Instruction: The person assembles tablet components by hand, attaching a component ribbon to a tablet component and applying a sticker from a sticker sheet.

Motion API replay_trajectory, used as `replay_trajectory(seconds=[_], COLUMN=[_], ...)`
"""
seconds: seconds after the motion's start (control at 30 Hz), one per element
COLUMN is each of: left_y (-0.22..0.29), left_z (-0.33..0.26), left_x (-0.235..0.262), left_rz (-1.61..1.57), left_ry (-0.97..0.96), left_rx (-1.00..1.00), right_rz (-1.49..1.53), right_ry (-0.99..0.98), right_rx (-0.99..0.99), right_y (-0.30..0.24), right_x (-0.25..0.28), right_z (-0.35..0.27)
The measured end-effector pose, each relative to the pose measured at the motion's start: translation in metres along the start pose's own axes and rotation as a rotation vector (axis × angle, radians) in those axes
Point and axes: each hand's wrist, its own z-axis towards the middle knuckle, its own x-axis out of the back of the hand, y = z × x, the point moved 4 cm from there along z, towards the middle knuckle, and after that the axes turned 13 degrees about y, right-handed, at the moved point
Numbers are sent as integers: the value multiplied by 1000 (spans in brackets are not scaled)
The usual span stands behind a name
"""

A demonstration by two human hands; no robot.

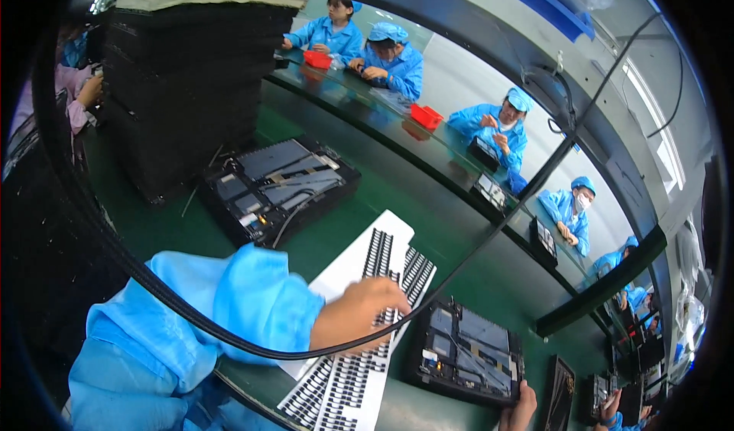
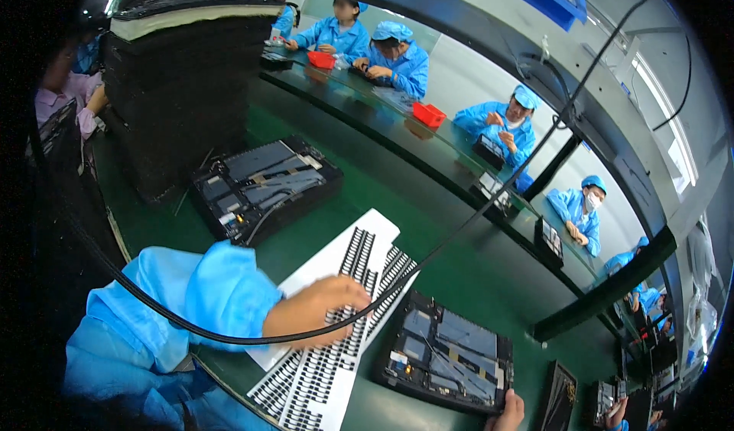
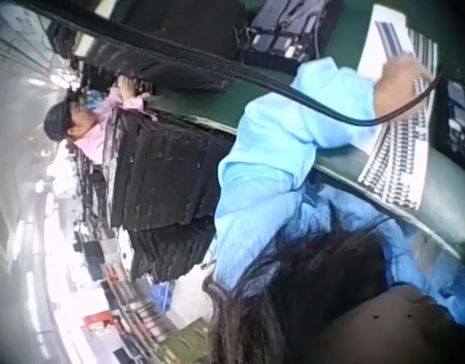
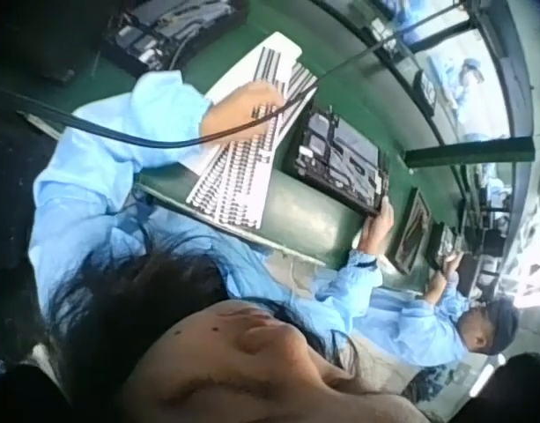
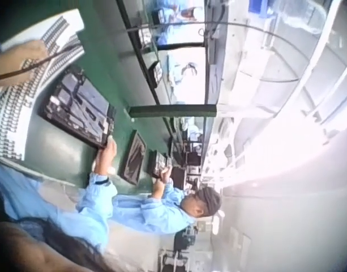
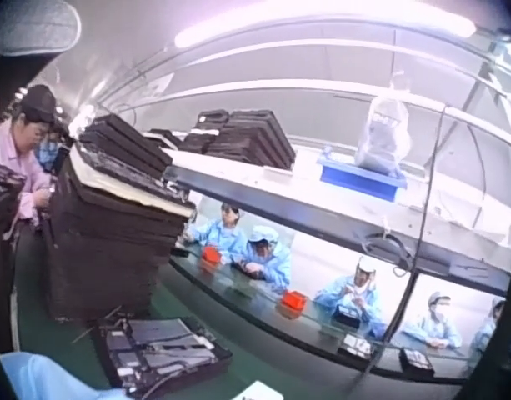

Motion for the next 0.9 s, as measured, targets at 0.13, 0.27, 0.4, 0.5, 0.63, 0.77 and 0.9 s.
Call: replay_trajectory(seconds=[0.13, 0.27, 0.4, 0.5, 0.63, 0.77, 0.9], left_y=[55, 49, -21, -63, -53, -1, 22], left_z=[-34, -36, -58, -58, -49, -43, -18], left_x=[25, 98, 181, 179, 170, 136, 85], left_rz=[11, 278, 777, 756, 648, 654, 555], left_ry=[-149, 88, 776, 564, 576, 693, 24], left_rx=[74, 100, 201, 492, 617, 43, -85], right_rz=[-190, -167, 11, 118, 26, -122, -127], right_ry=[112, 114, -46, -206, -434, -629, -715], right_rx=[77, 25, 25, 268, 717, 885, 889], right_y=[-1, -32, -46, -105, -148, -157, -160], right_x=[14, 13, -10, -50, -95, -108, -98], right_z=[8, -6, -14, -29, -72, -123, -150])
